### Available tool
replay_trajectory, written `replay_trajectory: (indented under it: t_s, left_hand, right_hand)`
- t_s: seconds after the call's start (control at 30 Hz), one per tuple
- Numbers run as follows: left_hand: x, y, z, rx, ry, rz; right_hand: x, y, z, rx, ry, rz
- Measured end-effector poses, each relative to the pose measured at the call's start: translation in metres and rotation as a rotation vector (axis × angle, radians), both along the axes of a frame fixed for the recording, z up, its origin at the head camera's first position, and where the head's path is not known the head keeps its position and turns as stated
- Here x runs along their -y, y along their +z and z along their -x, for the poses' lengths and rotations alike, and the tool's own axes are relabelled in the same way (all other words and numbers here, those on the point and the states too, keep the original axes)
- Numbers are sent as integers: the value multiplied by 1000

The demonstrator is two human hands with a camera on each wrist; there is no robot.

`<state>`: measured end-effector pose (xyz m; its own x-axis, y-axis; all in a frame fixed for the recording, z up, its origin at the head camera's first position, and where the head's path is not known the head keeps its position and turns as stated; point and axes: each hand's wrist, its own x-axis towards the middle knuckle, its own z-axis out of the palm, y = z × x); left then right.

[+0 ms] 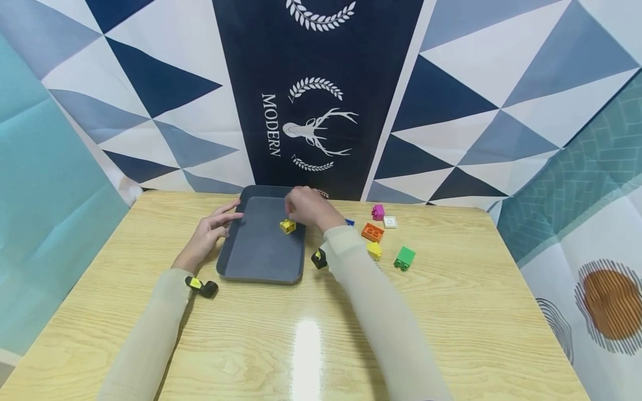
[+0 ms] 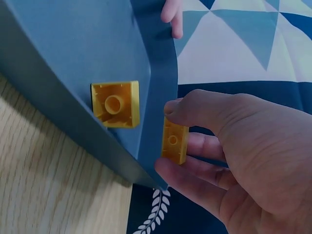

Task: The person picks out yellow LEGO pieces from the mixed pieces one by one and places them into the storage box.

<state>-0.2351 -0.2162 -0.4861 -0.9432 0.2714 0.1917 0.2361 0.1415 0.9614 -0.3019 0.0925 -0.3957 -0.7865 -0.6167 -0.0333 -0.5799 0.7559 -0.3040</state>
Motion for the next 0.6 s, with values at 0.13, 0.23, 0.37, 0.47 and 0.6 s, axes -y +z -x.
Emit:
replay_trajectory:
  t_s: [0.13,0.23,0.37,0.47,0.6]
  left_hand:
    - [-1,1,0,0,-3,-1]
    - [-1,1,1,4,-4,-2]
    - [-1,1,0,5,-6,-6]
    - [0,0,0,2,-7,-6]
    - [0,0,0,1,-5,-1]
  right_hand:
    - [8,16,-16,-5,-21,-24]
    - [11,18,-17,10,-22,-19]
    - [15,20,-17,25,-16,-9]
    - [17,19,-17,21,-15,-12]
    - [18,17,-16,25,-17,-21]
